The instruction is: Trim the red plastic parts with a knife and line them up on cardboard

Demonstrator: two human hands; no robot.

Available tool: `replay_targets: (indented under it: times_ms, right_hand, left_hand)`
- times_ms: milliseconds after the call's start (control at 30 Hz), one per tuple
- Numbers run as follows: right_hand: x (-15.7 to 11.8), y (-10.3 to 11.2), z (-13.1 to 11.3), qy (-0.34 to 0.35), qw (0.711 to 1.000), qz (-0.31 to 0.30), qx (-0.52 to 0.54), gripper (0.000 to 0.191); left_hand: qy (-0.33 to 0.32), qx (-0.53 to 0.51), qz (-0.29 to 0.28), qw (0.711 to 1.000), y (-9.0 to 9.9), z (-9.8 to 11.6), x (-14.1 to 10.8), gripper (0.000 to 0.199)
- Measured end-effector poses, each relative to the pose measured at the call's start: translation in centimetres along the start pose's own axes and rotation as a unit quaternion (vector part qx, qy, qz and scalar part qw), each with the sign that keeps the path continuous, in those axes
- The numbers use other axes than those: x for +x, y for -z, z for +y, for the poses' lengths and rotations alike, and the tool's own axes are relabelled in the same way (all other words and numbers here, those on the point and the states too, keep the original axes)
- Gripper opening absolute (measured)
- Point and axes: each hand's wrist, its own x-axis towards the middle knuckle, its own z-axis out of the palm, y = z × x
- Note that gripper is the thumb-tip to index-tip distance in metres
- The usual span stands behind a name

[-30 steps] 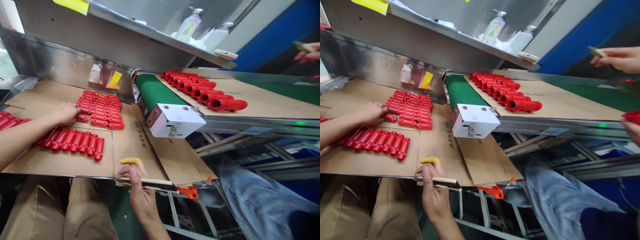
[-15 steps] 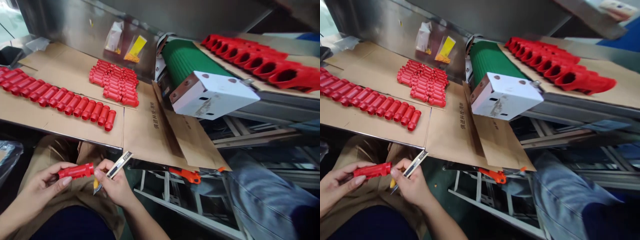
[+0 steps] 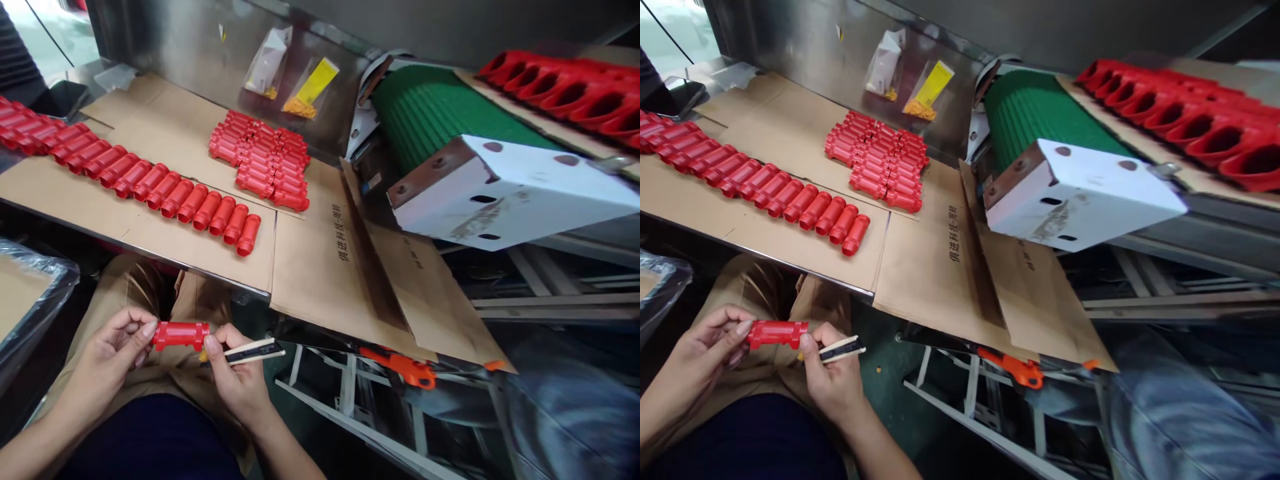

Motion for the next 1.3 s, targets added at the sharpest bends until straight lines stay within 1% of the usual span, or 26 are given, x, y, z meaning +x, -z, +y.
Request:
replay_targets:
  times_ms: [33, 67, 100, 133, 200, 267, 333, 400, 500, 600, 700, 767, 833, 900, 967, 1033, 1100, 1167, 1233, 1300]
  right_hand:
    - [0.1, -0.1, 0.0, 0.003, 1.0, 0.011, -0.013, 0.041]
    - [0.1, -0.3, 0.0, 0.003, 1.0, 0.019, -0.018, 0.04]
    - [0.1, -0.5, 0.0, 0.002, 1.0, 0.021, -0.018, 0.037]
    - [0.1, -0.6, 0.0, 0.004, 1.0, 0.019, -0.016, 0.034]
    - [-0.1, -1.0, 0.1, 0.027, 0.999, 0.008, -0.034, 0.029]
    - [-0.5, -1.1, -0.1, 0.091, 0.992, -0.002, -0.083, 0.024]
    - [-0.8, -1.3, -0.3, 0.176, 0.974, 0.011, -0.14, 0.018]
    - [-1.0, -1.5, -0.6, 0.253, 0.949, 0.031, -0.184, 0.013]
    - [-0.7, -2.1, -0.9, 0.333, 0.913, 0.057, -0.227, 0.013]
    - [-0.1, -2.7, -0.9, 0.37, 0.888, 0.075, -0.263, 0.018]
    - [0.2, -2.8, -0.8, 0.371, 0.875, 0.066, -0.305, 0.03]
    - [-0.1, -2.2, -0.8, 0.356, 0.876, 0.051, -0.32, 0.037]
    - [-0.5, -1.3, -1.1, 0.344, 0.886, 0.05, -0.306, 0.032]
    - [-0.9, -0.2, -1.5, 0.334, 0.905, 0.043, -0.259, 0.024]
    - [-1.1, 0.6, -2.2, 0.322, 0.927, 0.01, -0.19, 0.033]
    - [-1.1, 1.0, -2.7, 0.314, 0.942, -0.031, -0.115, 0.04]
    - [-0.8, 0.8, -3.0, 0.309, 0.948, -0.049, -0.058, 0.034]
    - [-0.4, 0.5, -3.1, 0.301, 0.952, -0.053, -0.025, 0.027]
    - [-0.2, 0.3, -2.9, 0.298, 0.952, -0.066, -0.016, 0.027]
    - [-0.1, 0.2, -2.7, 0.302, 0.949, -0.086, -0.02, 0.031]
  left_hand:
    - [-0.03, 0.006, 0.0, 1.0, 0.1, -0.2, 0.0, 0.028]
    - [-0.054, 0.003, 0.005, 0.999, 0.0, -0.4, -0.1, 0.028]
    - [-0.067, -0.011, 0.014, 0.998, -0.2, -0.4, -0.2, 0.033]
    - [-0.067, -0.033, 0.024, 0.997, -0.5, -0.4, -0.4, 0.04]
    - [-0.039, -0.074, 0.053, 0.995, -1.3, -0.2, -0.5, 0.048]
    - [-0.008, -0.108, 0.08, 0.991, -2.1, 0.1, -0.3, 0.043]
    - [0.004, -0.131, 0.085, 0.988, -2.7, 0.3, 0.1, 0.039]
    - [0.003, -0.142, 0.082, 0.986, -3.0, 0.3, 0.3, 0.037]
    - [-0.022, -0.113, 0.088, 0.989, -3.2, 0.1, 0.4, 0.041]
    - [-0.02, -0.114, 0.092, 0.989, -3.0, -0.2, 0.5, 0.04]
    - [0.025, -0.144, 0.063, 0.987, -2.5, -0.1, 0.8, 0.048]
    - [0.043, -0.152, 0.034, 0.987, -2.1, 0.2, 1.0, 0.061]
    - [0.036, -0.169, 0.028, 0.985, -1.6, 0.6, 1.1, 0.069]
    - [0.024, -0.184, 0.039, 0.982, -1.2, 1.1, 1.2, 0.062]
    - [0.03, -0.185, 0.037, 0.982, -1.1, 1.4, 1.0, 0.051]
    - [0.047, -0.184, 0.027, 0.981, -1.3, 1.7, 0.6, 0.046]
    - [0.063, -0.187, 0.028, 0.98, -1.5, 1.9, 0.2, 0.046]
    - [0.067, -0.184, 0.036, 0.98, -1.7, 2.0, -0.1, 0.048]
    - [0.056, -0.175, 0.038, 0.982, -1.7, 1.9, -0.2, 0.047]
    - [0.043, -0.168, 0.036, 0.984, -1.7, 1.8, -0.1, 0.045]
